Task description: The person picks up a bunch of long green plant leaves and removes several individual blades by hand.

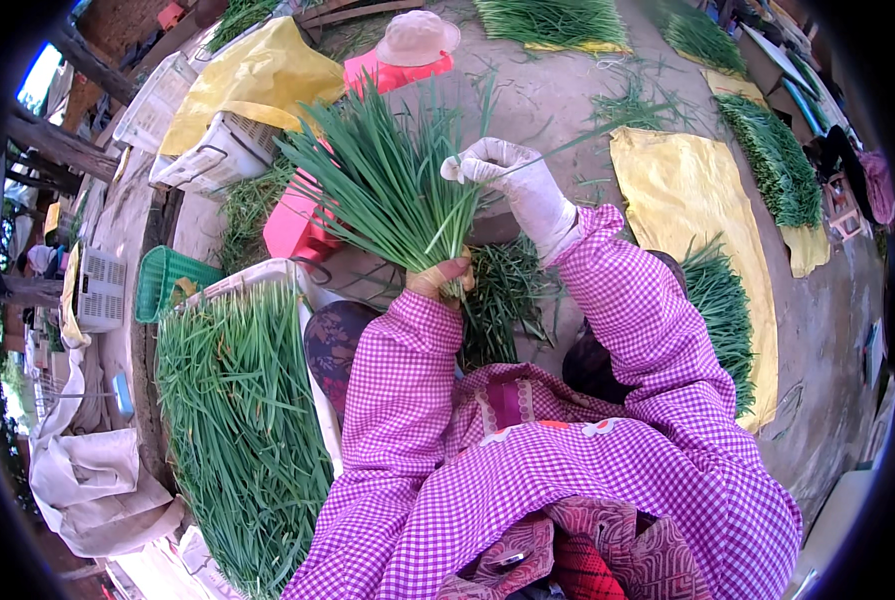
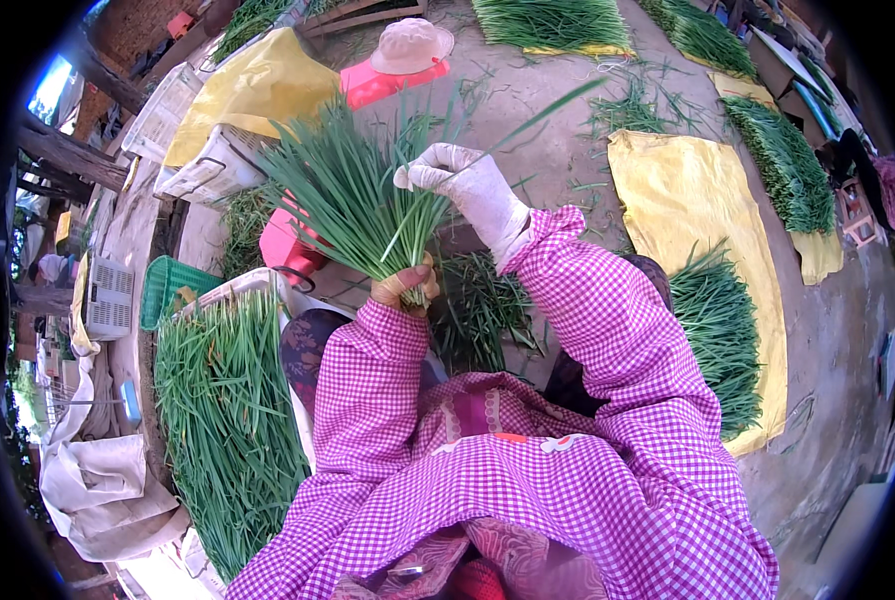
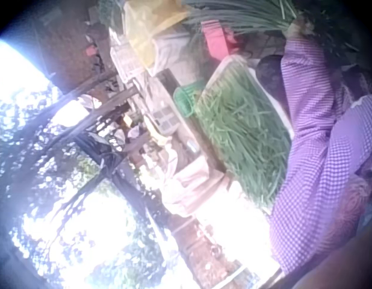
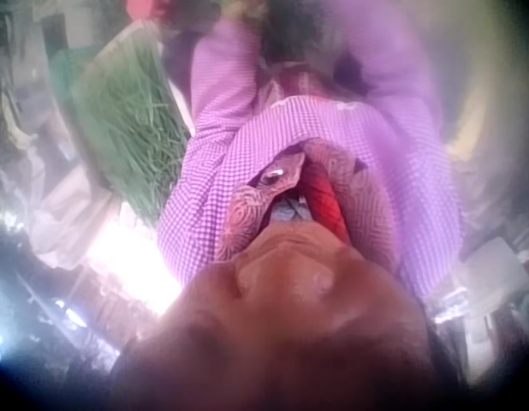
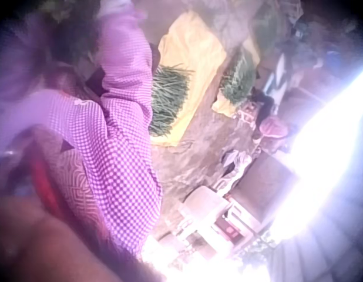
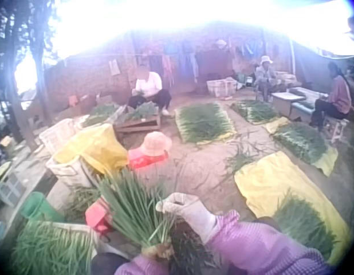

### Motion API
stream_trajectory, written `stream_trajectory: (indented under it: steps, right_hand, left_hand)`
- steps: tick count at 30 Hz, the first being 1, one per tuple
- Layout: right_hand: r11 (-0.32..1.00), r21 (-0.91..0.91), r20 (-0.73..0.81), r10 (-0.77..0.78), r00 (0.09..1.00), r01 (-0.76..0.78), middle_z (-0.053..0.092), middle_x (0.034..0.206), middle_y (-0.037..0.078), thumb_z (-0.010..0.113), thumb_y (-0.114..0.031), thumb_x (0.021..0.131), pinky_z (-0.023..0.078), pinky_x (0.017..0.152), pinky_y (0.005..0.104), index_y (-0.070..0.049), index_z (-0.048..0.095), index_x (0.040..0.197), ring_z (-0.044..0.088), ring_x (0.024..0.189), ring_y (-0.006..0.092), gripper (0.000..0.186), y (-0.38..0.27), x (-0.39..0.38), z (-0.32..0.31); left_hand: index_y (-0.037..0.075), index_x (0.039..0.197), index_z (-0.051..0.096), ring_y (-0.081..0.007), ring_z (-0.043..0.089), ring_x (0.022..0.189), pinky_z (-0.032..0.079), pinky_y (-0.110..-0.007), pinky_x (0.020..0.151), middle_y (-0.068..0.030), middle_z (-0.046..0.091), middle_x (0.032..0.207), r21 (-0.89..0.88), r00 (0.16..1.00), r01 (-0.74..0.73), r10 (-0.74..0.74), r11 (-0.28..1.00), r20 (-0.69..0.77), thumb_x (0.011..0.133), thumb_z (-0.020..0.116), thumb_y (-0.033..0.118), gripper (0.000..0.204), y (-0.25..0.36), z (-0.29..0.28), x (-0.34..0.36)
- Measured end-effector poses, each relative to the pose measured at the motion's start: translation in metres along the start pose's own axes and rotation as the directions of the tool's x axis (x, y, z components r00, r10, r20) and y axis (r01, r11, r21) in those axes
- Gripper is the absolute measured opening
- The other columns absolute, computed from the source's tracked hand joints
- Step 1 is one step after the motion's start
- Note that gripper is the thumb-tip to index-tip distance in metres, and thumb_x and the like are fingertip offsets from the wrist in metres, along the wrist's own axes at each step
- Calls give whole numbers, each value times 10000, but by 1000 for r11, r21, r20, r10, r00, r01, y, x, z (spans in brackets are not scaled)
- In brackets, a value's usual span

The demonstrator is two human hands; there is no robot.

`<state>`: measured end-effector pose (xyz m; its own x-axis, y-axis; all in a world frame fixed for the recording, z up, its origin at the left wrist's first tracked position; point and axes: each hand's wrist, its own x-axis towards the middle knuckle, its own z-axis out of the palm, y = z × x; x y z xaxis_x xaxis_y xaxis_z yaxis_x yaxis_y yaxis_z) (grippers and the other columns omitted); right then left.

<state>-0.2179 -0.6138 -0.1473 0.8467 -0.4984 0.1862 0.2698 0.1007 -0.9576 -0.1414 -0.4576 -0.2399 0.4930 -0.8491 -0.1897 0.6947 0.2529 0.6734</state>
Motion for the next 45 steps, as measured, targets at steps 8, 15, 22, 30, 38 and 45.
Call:
stream_trajectory:
  steps: [8, 15, 22, 30, 38, 45]
  right_hand:
    - [911, 382, -63, -141, 988, 154, 628, 905, 60, 556, -152, 853, 387, 892, 311, -15, 598, 892, 558, 924, 166, 148, -21, 4, -37]
    - [1000, 20, 215, 9, 977, -13, 607, 925, 39, 607, -121, 827, 432, 819, 277, -45, 588, 854, 557, 903, 130, 83, -17, -1, -31]
    - [782, -599, 164, -90, 982, 171, 614, 851, 44, 626, -121, 806, 466, 764, 287, -26, 593, 828, 596, 837, 173, 103, 20, 1, -18]
    - [556, -777, 182, -253, 950, 297, 602, 783, 103, 633, -200, 768, 470, 699, 340, -67, 607, 787, 601, 764, 274, 136, 36, 5, -12]
    - [816, -538, -299, -418, 858, 210, 596, 1061, 83, 687, -204, 752, 440, 816, 299, -58, 590, 1037, 576, 916, 194, 335, -1, 14, -60]
    - [78, -894, 371, -423, 827, 441, 254, 1436, 100, 731, -352, 589, 215, 1061, 413, -112, 276, 1376, 275, 1306, 261, 940, -38, -16, 13]
  left_hand:
    - [15, 1006, 510, -177, 520, 496, 414, -299, 427, -96, 576, 778, -64, 995, 1, -8, 998, -104, 680, 612, -80, 355, 5, 2, -1]
    - [-44, 1037, 506, -216, 597, 713, 503, -328, 605, -114, 595, 880, -295, 984, 167, -138, 941, 116, 780, 550, -13, 263, 4, -29, 6]
    - [-4, 1172, 486, -315, 607, 968, 503, -488, 840, -174, 598, 1070, -177, 981, 181, -164, 967, 107, 749, 590, 24, 437, 5, 10, -9]
    - [8, 1114, 485, -206, 567, 659, 496, -322, 572, -118, 598, 908, -197, 954, 250, -207, 948, 215, 737, 576, -31, 390, -3, -10, 2]
    - [-21, 965, 521, -175, 516, 566, 436, -300, 498, -115, 577, 817, 41, 980, 165, -159, 985, -122, 710, 578, -33, 262, 25, -12, 7]
    - [-57, 887, 575, -203, 563, 462, 464, -317, 387, -157, 617, 691, 440, 914, 400, -312, 804, -261, 652, 621, -41, 241, 106, 2, 17]
